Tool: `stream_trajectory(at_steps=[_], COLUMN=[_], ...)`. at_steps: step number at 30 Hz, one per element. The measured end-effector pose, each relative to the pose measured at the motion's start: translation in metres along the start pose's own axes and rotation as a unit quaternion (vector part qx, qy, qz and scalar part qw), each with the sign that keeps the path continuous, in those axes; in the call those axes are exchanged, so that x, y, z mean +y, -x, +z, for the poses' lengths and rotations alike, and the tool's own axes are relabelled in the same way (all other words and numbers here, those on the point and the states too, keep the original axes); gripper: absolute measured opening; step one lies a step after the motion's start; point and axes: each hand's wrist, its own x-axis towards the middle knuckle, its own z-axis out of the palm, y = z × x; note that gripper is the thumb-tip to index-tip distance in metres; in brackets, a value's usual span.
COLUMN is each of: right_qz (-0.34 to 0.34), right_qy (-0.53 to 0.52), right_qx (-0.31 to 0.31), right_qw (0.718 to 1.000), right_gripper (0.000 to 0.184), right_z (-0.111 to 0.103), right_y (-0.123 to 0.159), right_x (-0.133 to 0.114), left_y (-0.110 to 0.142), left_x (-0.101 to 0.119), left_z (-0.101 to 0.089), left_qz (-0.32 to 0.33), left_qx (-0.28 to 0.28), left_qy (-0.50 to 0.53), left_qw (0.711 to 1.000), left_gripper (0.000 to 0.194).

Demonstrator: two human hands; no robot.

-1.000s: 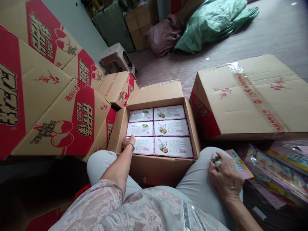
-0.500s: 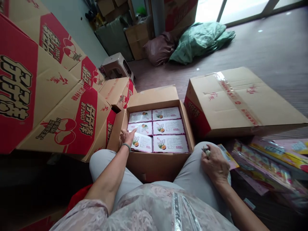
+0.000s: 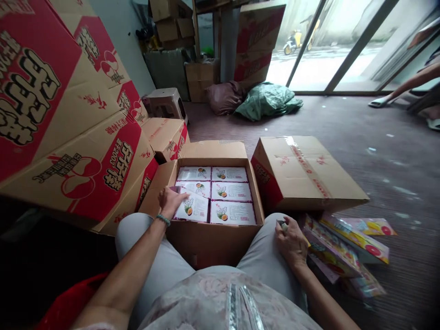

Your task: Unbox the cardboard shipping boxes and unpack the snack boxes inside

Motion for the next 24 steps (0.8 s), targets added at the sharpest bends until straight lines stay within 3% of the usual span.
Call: stream_trajectory(at_steps=[2, 4, 6, 8, 11, 14, 17, 20, 24], right_qz=[0.06, 0.128, 0.177, 0.166, 0.074, -0.047, -0.198, -0.33, -0.444], right_qy=[-0.001, -0.01, -0.041, -0.077, -0.111, -0.109, -0.016, 0.08, 0.138], right_qx=[-0.022, -0.053, -0.078, -0.094, -0.142, -0.23, -0.3, -0.354, -0.39], right_qw=[0.998, 0.99, 0.98, 0.979, 0.981, 0.966, 0.933, 0.871, 0.795], right_gripper=[0.039, 0.048, 0.056, 0.055, 0.044, 0.035, 0.033, 0.029, 0.023], right_z=[-0.002, -0.005, -0.007, -0.009, -0.013, -0.016, -0.01, 0.006, 0.035], right_y=[-0.001, -0.005, -0.011, -0.018, -0.033, -0.051, -0.072, -0.089, -0.093], right_x=[-0.005, -0.011, -0.016, -0.021, -0.037, -0.071, -0.119, -0.17, -0.216], left_y=[0.011, 0.023, 0.033, 0.038, 0.042, 0.044, 0.043, 0.042, 0.043], left_x=[0.008, 0.014, 0.015, 0.008, -0.011, -0.028, -0.033, -0.029, -0.029], left_z=[-0.018, -0.023, -0.01, 0.021, 0.078, 0.113, 0.118, 0.115, 0.12], left_qz=[0.097, 0.206, 0.289, 0.33, 0.319, 0.296, 0.319, 0.316, 0.316], left_qx=[0.031, 0.047, 0.019, -0.052, -0.165, -0.209, -0.214, -0.217, -0.193], left_qy=[0.024, 0.105, 0.212, 0.281, 0.246, 0.196, 0.188, 0.176, 0.167], left_qw=[0.995, 0.972, 0.933, 0.9, 0.9, 0.911, 0.904, 0.907, 0.914], left_gripper=[0.072, 0.08, 0.086, 0.088, 0.091, 0.092, 0.098, 0.103, 0.097])
